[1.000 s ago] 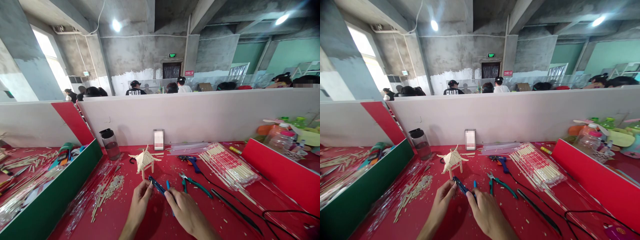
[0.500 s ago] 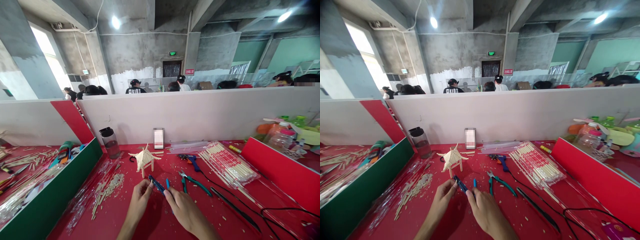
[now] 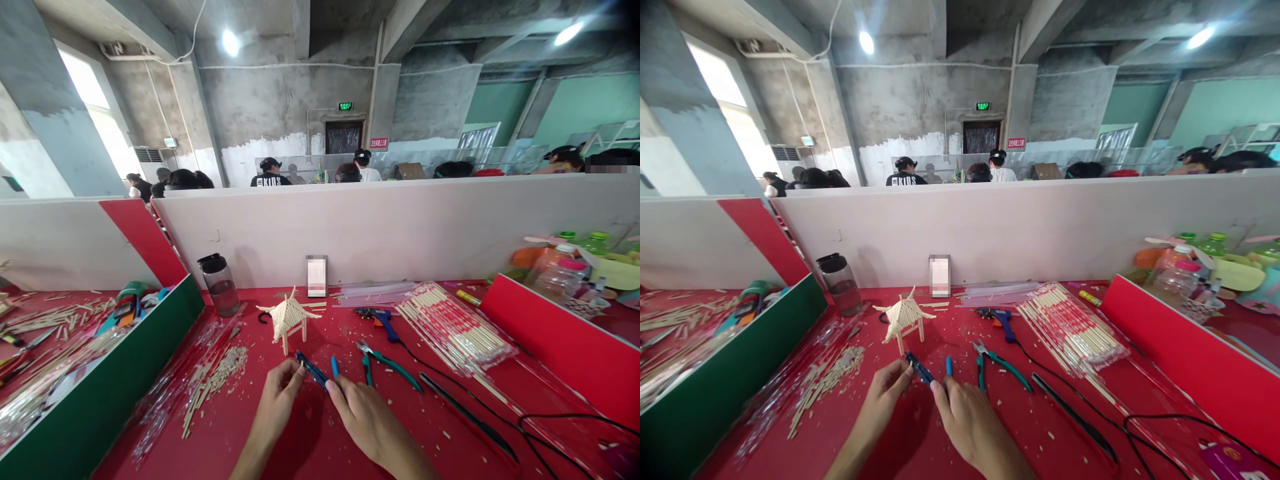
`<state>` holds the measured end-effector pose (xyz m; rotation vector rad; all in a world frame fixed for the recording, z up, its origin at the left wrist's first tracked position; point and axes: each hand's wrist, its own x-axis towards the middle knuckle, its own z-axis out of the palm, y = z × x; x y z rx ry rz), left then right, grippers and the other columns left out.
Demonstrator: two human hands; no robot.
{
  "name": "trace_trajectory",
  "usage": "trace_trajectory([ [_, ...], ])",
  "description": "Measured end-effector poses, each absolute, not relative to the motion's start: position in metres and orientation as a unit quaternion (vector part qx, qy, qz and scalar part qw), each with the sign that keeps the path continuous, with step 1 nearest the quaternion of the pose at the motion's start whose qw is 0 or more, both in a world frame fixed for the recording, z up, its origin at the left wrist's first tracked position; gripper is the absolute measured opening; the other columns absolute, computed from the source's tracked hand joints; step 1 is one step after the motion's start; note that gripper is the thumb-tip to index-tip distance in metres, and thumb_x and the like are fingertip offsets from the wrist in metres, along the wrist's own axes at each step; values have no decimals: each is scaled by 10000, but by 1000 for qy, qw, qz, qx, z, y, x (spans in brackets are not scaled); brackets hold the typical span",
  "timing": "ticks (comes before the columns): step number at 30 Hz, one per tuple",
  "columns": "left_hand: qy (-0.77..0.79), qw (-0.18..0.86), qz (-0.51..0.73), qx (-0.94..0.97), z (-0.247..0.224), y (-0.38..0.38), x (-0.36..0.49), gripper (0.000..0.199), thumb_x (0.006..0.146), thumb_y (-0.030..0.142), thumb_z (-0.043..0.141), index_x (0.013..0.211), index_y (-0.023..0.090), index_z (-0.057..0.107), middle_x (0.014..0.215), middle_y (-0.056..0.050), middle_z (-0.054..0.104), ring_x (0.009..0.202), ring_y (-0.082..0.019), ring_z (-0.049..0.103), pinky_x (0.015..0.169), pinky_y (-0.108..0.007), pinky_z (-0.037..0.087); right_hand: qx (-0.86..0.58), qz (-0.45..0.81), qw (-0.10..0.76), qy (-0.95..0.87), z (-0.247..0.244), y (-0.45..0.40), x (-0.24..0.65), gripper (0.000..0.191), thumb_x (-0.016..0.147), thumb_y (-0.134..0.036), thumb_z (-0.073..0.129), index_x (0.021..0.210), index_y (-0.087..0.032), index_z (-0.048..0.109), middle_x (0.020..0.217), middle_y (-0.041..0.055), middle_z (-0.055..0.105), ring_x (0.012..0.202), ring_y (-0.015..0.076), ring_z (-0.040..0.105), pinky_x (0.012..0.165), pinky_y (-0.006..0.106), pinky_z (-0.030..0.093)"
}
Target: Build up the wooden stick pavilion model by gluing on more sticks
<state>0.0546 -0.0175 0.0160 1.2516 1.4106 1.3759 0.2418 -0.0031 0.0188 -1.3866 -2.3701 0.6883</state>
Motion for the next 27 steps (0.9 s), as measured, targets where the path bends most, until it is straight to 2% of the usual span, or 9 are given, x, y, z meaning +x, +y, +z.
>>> trace_trajectory([
  [5, 558, 384, 543, 496, 15, -18, 55, 533, 763, 690, 679, 612, 187, 590, 578, 9, 489, 579, -148, 409, 565, -269, 321, -485, 222, 155, -831, 11, -3, 241, 569, 1088, -449, 185, 1092, -166, 678, 981, 127, 779, 936, 271, 739, 766, 307, 447],
  [11, 554, 370, 544, 510, 14, -21, 53, 493, 841, 639, 632, 678, 175, 609, 618, 18, 452, 606, -153, 401, 588, -275, 319, -511, 182, 121, -831, 14, -2, 241, 584, 1084, -455, 187, 1057, -150, 684, 906, 156, 784, 857, 305, 756, 706, 324, 452],
  [16, 551, 372, 543, 513, 12, -21, 52, 486, 855, 623, 624, 660, 181, 577, 613, 27, 426, 606, -150, 393, 585, -273, 316, -546, 182, 125, -808, 23, 8, 249, 508, 1070, -448, 275, 1127, -140, 674, 999, 179, 782, 943, 322, 749, 745, 327, 464],
  [23, 556, 372, 536, 515, 10, -20, 53, 522, 828, 674, 627, 660, 182, 578, 617, 21, 444, 611, -153, 399, 588, -272, 317, -496, 307, 190, -790, 35, 9, 253, 516, 1073, -448, 238, 942, -208, 675, 931, 104, 782, 894, 242, 737, 712, 270, 432],
  [27, 556, 382, 533, 512, 13, -19, 54, 562, 796, 720, 629, 671, 172, 605, 619, 12, 466, 611, -155, 407, 592, -278, 324, -473, 334, 178, -795, 36, 2, 248, 568, 1077, -461, 206, 892, -197, 674, 832, 84, 764, 809, 227, 717, 674, 277, 384],
])
